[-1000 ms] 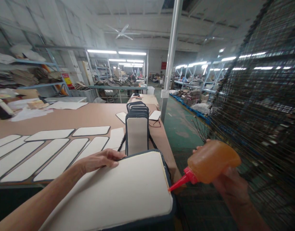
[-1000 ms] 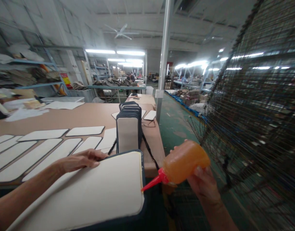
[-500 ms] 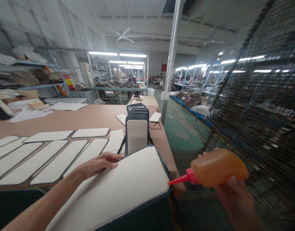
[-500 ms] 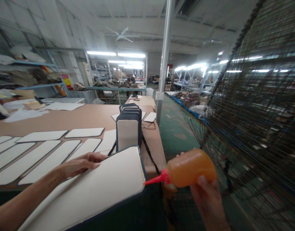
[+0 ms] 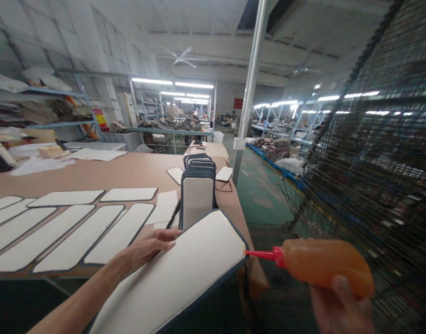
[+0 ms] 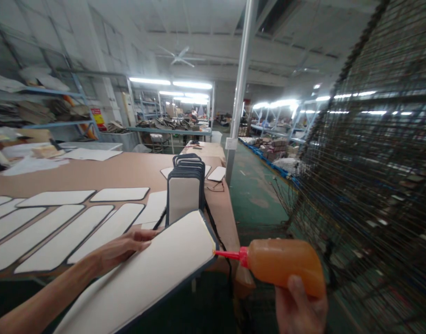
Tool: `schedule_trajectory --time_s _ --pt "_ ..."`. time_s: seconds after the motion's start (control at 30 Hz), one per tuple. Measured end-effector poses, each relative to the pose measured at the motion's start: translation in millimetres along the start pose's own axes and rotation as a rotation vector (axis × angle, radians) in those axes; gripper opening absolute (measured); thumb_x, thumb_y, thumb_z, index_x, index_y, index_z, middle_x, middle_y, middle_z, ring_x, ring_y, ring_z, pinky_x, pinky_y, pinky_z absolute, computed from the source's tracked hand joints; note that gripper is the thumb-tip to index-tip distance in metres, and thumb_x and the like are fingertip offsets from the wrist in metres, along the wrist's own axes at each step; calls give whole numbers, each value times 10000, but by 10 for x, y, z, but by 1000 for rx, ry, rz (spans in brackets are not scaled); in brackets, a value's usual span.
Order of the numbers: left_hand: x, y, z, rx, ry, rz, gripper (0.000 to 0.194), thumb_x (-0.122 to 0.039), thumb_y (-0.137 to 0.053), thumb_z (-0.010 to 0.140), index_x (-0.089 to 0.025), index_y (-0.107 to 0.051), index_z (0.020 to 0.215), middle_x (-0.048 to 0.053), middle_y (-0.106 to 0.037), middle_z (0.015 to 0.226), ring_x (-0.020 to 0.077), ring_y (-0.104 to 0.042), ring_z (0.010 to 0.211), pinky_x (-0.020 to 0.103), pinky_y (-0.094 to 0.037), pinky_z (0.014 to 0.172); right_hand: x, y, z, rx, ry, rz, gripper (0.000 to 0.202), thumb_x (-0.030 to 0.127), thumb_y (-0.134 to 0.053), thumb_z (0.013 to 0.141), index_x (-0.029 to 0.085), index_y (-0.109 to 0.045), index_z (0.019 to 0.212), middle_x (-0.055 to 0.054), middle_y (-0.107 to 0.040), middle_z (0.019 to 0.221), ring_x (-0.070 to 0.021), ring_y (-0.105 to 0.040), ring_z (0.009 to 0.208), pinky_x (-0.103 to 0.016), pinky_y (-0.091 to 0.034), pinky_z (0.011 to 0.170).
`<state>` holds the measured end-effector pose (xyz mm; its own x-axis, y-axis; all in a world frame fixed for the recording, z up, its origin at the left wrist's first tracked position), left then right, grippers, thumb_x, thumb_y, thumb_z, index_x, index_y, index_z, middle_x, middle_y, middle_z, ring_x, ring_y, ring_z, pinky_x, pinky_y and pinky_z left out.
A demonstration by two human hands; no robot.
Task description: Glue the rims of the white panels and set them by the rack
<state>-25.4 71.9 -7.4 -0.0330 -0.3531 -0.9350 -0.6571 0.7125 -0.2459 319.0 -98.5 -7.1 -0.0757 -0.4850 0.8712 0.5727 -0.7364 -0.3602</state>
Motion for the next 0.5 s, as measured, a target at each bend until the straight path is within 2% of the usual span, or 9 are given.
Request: schedule_trajectory --time_s 0.1,0.17,0.3,0.5 --pt "37 20 31 -37 19 -18 450 -219 -634 735 -145 -585 1176 98 -675 1019 190 -627 843 247 -468 722 14 -56 -41 -169 -129 127 393 339 -761 534 230 -627 887 -46 -667 832 -211 -636 784 -285 -513 634" --pt "59 20 42 -39 20 -29 463 -231 -633 740 -135 -573 1190 111 -675 1013 197 -628 839 256 -470 717 29 -95 -62 -211 -143 134 392 327 -783 492 223 -632 839 -48 -663 822 -209 -628 792 -278 -509 645" --pt "105 10 60 -15 7 -72 496 -233 -629 744 -126 -545 1221 134 -665 1031 215 -628 851 282 -471 726 7 -99 -57 -213 -116 102 332 314 -786 490 216 -624 763 -50 -655 805 -211 -622 788 -281 -497 632" --pt "149 27 105 -38 -9 -107 508 -230 -647 725 -129 -552 1213 134 -663 1038 229 -629 864 292 -474 727 -148 10 -60 -194 -63 -36 332 344 -751 564 206 -622 836 -63 -658 810 -198 -610 671 -315 -488 597"
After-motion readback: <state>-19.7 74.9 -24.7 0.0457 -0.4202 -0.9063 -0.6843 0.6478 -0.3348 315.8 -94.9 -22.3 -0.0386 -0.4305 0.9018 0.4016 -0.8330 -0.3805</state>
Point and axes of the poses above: each hand's wrist, its own z-axis towards the middle knuckle, its own y-axis out of the back of the hand, x = y × z, the point moved 3 cm from there along z, towards the middle knuckle
